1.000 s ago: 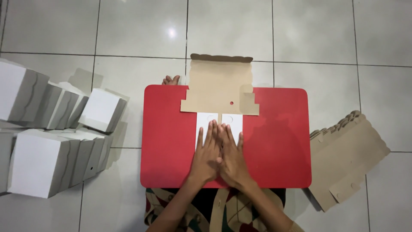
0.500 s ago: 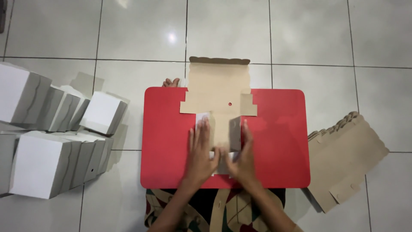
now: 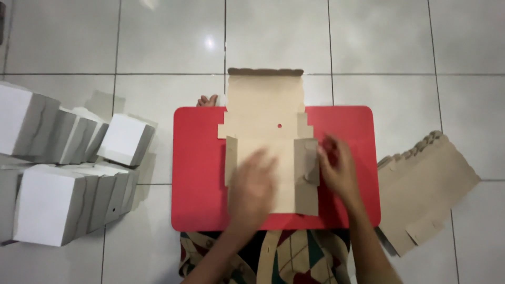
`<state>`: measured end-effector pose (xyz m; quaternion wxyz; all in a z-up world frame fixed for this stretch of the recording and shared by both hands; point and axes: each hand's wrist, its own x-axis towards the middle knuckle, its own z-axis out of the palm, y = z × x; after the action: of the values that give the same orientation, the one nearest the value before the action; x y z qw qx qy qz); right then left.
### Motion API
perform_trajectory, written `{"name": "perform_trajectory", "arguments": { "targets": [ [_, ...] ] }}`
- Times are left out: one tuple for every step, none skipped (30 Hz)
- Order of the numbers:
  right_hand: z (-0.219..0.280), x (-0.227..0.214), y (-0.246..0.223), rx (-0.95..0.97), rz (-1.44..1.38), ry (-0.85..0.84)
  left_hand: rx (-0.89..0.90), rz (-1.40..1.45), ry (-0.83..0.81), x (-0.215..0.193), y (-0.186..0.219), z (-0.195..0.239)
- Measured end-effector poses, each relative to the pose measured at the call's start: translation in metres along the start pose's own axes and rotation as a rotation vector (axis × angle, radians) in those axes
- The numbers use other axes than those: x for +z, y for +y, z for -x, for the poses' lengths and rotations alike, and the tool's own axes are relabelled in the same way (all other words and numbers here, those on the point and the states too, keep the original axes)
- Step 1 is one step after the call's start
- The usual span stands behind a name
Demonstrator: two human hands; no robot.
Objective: The person assembles two small white cardboard boxes from flat pre-cut pieces. They fold the sides, tuck in tabs, and secure the flaps to form the box shape. The finished boxes are placed on the floor next to a stack of similar boxes.
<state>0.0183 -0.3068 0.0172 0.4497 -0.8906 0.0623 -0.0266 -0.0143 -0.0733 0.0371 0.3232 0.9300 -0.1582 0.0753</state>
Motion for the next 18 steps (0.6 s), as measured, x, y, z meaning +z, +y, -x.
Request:
{"name": "perform_trajectory", "arguments": {
  "targets": [
    [-0.015,0.003,-0.002,0.001,0.002,0.002,0.002,0.002,-0.001,0.016,0.008,0.002],
    [-0.030,0.005,-0.003,-0.066,0.078,-0.010,0.018,-0.021,-0.158,0.031,0.015,0.005],
    [-0.047,0.008,-0.006,-0.137,0.154,-0.021,0.035,-0.046,-0.312,0.047,0.023,0.006],
    [-0.062,0.012,0.005,-0.139,0.156,-0.018,0.039,-0.046,-0.309,0.054,0.021,0.006],
    [-0.075,0.018,0.015,-0.066,0.257,-0.070,0.009,-0.079,-0.374,0.061,0.019,0.007],
    [-0.089,0.024,0.025,0.007,0.357,-0.121,-0.020,-0.112,-0.439,0.068,0.017,0.009],
    [-0.094,0.023,0.015,0.006,0.356,-0.123,-0.022,-0.113,-0.439,0.071,0.014,0.011],
    [-0.099,0.022,0.005,0.021,0.366,-0.163,0.001,-0.153,-0.402,0.074,0.011,0.013],
    [-0.102,0.021,-0.005,0.041,0.376,-0.203,0.025,-0.192,-0.369,0.078,0.009,0.016],
    [-0.105,0.022,-0.007,0.044,0.375,-0.205,0.024,-0.192,-0.373,0.079,0.008,0.017],
    [-0.110,0.023,-0.010,0.061,0.354,-0.206,0.037,-0.202,-0.356,0.080,0.006,0.018],
    [-0.114,0.025,-0.013,0.079,0.333,-0.206,0.050,-0.213,-0.338,0.082,0.004,0.019],
    [-0.113,0.024,-0.024,0.082,0.333,-0.209,0.048,-0.211,-0.341,0.081,0.005,0.019],
    [-0.112,0.023,-0.034,0.065,0.266,-0.235,0.057,-0.240,-0.329,0.081,0.005,0.019],
    [-0.112,0.022,-0.046,0.047,0.201,-0.258,0.069,-0.269,-0.314,0.081,0.004,0.019],
    [-0.114,0.026,-0.045,0.048,0.202,-0.258,0.069,-0.267,-0.314,0.080,0.004,0.019],
    [-0.116,0.030,-0.045,0.029,0.201,-0.278,0.076,-0.270,-0.320,0.079,0.004,0.019],
    [-0.119,0.034,-0.045,0.010,0.199,-0.297,0.083,-0.273,-0.326,0.078,0.003,0.019]
  ]
}}
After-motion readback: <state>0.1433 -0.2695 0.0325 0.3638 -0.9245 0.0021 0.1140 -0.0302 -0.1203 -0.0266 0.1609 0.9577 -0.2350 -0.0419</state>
